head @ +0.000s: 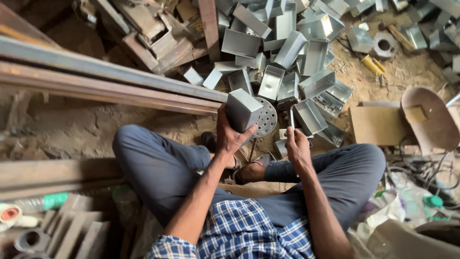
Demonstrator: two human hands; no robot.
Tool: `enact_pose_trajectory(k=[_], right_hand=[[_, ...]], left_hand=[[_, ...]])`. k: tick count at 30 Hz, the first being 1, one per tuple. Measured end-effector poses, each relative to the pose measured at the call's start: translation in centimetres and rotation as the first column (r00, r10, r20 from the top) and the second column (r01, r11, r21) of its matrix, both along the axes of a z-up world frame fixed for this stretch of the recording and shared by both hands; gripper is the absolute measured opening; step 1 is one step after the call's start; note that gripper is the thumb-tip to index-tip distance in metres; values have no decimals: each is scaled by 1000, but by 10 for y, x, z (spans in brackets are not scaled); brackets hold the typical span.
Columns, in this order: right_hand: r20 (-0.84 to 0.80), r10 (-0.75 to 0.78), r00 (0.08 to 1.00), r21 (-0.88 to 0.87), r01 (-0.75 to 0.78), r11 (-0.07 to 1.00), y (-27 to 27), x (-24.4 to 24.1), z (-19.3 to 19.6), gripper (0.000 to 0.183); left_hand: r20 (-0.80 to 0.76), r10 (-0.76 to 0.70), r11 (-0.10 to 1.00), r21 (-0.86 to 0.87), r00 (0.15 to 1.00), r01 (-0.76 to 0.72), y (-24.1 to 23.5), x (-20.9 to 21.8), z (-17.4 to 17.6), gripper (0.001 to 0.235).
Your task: The person assembles metal boxes by hammering the edges and joining parts together with a metal punch. They handle several small metal containers and a larger perforated metal disc.
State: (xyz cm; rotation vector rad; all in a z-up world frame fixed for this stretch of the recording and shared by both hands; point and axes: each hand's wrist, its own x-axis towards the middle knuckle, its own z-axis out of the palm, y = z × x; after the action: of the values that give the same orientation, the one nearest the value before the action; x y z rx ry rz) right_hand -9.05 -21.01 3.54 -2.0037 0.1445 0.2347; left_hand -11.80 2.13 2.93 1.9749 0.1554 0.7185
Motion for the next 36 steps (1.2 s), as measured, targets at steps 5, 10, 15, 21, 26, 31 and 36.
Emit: enact_pose_trajectory(k=[5,10,15,21,26,31,36], right_hand=[[25,-10,1000,127,6,992,21,-5,36,40],[-7,7,1000,332,-4,943,46,-14,85,30],[-92,71,993,601,-2,799,57,-15,103,29],[-80,222,972,549,-143,824,59,-18,87,27],[-82,234,969,634,-131,762,61,-20,86,23],[-72,169,983,562,-100,821,64,-20,85,19],[-18,160,987,558,-123,821,64,-19,90,20]], left_hand=[[73,-44,999,12,996,44,9,-3,0,104],[-19,-89,993,82,996,90,10,-10,1,112],[17,-258,966,-21,966,258,12,-14,6,113],[-45,-290,956,-56,956,287,13,-19,15,114],[25,-337,923,-189,941,335,13,-17,10,112],[85,-375,893,-235,923,384,8,-11,9,111],[41,-361,895,-266,932,358,5,-17,22,106]])
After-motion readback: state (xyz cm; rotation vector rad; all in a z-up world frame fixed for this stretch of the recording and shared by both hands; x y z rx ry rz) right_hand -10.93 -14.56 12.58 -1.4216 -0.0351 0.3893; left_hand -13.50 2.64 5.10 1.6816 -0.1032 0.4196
